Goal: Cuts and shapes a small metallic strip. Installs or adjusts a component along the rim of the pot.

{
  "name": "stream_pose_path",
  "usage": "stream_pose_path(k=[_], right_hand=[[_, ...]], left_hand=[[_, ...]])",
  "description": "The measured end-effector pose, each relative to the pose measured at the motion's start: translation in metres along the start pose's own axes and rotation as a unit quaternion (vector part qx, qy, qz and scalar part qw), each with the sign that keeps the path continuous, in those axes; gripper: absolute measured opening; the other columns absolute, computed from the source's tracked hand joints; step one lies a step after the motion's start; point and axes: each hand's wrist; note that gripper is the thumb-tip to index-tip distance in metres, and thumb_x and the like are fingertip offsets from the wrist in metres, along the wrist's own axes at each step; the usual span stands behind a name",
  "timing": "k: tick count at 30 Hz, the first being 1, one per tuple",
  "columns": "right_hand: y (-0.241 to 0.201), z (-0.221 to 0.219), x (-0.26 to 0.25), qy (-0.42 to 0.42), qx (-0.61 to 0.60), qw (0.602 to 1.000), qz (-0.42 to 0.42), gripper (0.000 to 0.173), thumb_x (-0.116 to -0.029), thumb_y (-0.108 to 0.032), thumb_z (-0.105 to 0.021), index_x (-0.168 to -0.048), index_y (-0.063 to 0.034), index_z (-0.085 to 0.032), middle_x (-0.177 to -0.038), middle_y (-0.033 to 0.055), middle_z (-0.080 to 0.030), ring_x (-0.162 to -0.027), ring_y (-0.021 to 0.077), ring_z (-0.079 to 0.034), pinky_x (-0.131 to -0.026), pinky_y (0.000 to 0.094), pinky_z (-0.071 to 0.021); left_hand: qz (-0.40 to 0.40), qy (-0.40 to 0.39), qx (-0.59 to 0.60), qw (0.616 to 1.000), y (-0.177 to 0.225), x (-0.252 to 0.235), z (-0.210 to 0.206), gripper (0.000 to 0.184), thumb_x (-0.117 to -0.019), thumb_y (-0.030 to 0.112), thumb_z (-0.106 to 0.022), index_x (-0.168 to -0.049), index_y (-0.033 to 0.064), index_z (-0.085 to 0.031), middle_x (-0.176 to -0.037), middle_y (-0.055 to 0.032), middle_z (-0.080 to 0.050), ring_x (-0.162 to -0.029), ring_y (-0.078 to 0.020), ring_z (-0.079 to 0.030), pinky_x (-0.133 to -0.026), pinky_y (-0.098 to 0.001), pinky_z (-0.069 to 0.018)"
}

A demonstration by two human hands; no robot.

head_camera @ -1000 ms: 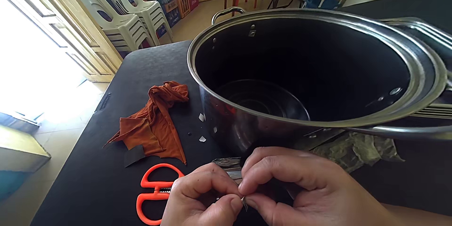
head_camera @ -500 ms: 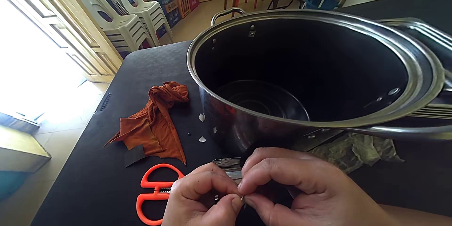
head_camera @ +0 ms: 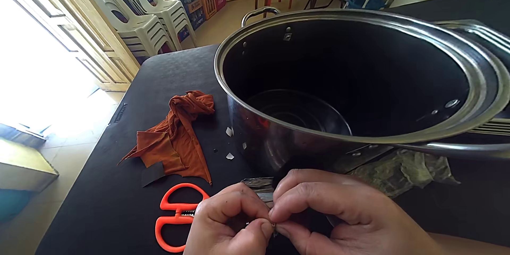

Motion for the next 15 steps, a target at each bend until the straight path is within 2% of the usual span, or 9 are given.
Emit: stream_pose_path(k=[8, 12, 15], right_hand=[[0.006, 0.007, -0.004, -0.043, -0.06, 0.997, 0.003, 0.007, -0.093, -0.006, -0.071, -0.098, -0.003, -0.073, -0.097, 0.0029, -0.069, -0.084, 0.0037, -0.067, -0.071, 0.0156, -0.0589], [0.007, 0.005, -0.004, -0.025, -0.067, 0.997, -0.012, 0.006, -0.091, -0.005, -0.071, -0.097, -0.0048, -0.072, -0.094, 0.0013, -0.068, -0.08, 0.0031, -0.066, -0.068, 0.0155, -0.0583], [0.006, 0.002, -0.003, -0.004, -0.081, 0.996, -0.04, 0.007, -0.0883, -0.005, -0.07, -0.095, -0.006, -0.069, -0.089, 0.0001, -0.068, -0.075, 0.0015, -0.064, -0.063, 0.0145, -0.056]], left_hand=[[0.019, -0.031, 0.055, 0.998, -0.001, 0.0, 0.005, 0.011, -0.0957, 0.011, -0.069, -0.093, 0.0023, -0.073, -0.089, -0.0008, -0.067, -0.077, -0.0016, -0.063, -0.066, -0.0163, -0.0541], [-0.029, 0.016, -0.052, 0.998, 0.002, 0.002, -0.004, 0.009, -0.0948, 0.009, -0.068, -0.091, 0.0012, -0.071, -0.088, -0.0005, -0.066, -0.079, -0.0014, -0.063, -0.068, -0.0163, -0.0547], [-0.084, 0.04, -0.135, 0.987, 0.003, 0.003, -0.008, 0.011, -0.0953, 0.01, -0.067, -0.092, 0.0003, -0.071, -0.092, -0.0041, -0.068, -0.082, -0.0044, -0.065, -0.07, -0.0181, -0.0566]])
Point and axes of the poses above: each hand's wrist, its own x-axis away from the middle knuckle, its own z-axis out of the back of the hand, y = z × x
